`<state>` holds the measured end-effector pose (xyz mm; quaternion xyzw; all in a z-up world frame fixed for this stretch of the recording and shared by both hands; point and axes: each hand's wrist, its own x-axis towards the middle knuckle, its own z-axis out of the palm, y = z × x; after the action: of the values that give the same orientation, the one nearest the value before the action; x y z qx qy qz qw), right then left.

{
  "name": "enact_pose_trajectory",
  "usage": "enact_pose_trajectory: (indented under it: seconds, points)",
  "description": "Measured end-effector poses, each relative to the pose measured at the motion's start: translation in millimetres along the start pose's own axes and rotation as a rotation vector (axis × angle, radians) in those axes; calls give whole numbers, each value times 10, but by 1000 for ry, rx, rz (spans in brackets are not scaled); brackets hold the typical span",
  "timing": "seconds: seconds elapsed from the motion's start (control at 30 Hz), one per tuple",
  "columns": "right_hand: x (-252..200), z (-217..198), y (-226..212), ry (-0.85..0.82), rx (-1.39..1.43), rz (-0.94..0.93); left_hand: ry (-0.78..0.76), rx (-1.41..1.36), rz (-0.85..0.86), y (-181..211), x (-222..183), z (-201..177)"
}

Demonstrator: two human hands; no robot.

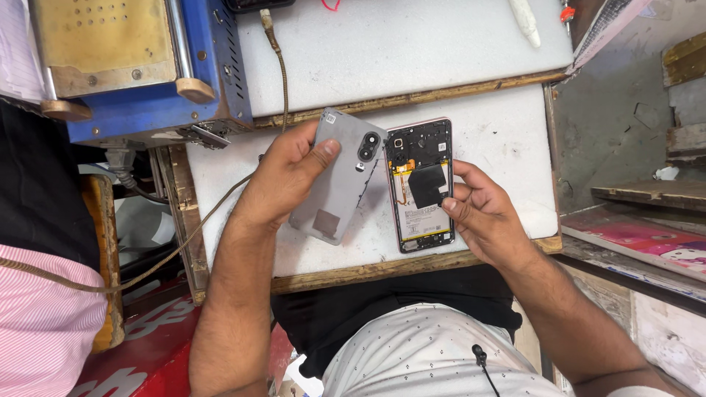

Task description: The person removes the back cover of a pink smartphone using a black prying tool, then uses a red screwdriver to unscrew and detach internal components. The back cover is set aside, and the person continues to manipulate the internal parts of the phone.

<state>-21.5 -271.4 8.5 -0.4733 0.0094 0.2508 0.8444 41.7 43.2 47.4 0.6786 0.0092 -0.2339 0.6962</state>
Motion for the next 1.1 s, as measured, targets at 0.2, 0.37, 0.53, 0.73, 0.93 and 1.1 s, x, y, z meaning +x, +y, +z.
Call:
enact_pose_trajectory:
  seconds: [0.2, 0.37, 0.53, 0.73, 0.93, 1.1]
  points:
    - [41, 0, 0, 24, -31, 15, -42, -43, -24, -55, 124, -35]
    - [63, 24, -17, 41, -89, 36, -7, 106, -76, 56, 17, -97]
    - [58, 4, 14, 42, -150, 30, 79, 334, -110, 195, -93, -97]
    - [72, -4, 54, 49, -210, 34, 120, 364, -116, 217, -160, -142]
    - [67, 10, 81, 24, -245, -2, 146, 296, -69, 133, -242, -209]
    - [70, 17, 73, 86, -212, 3, 288, 149, -87, 111, -382, -362]
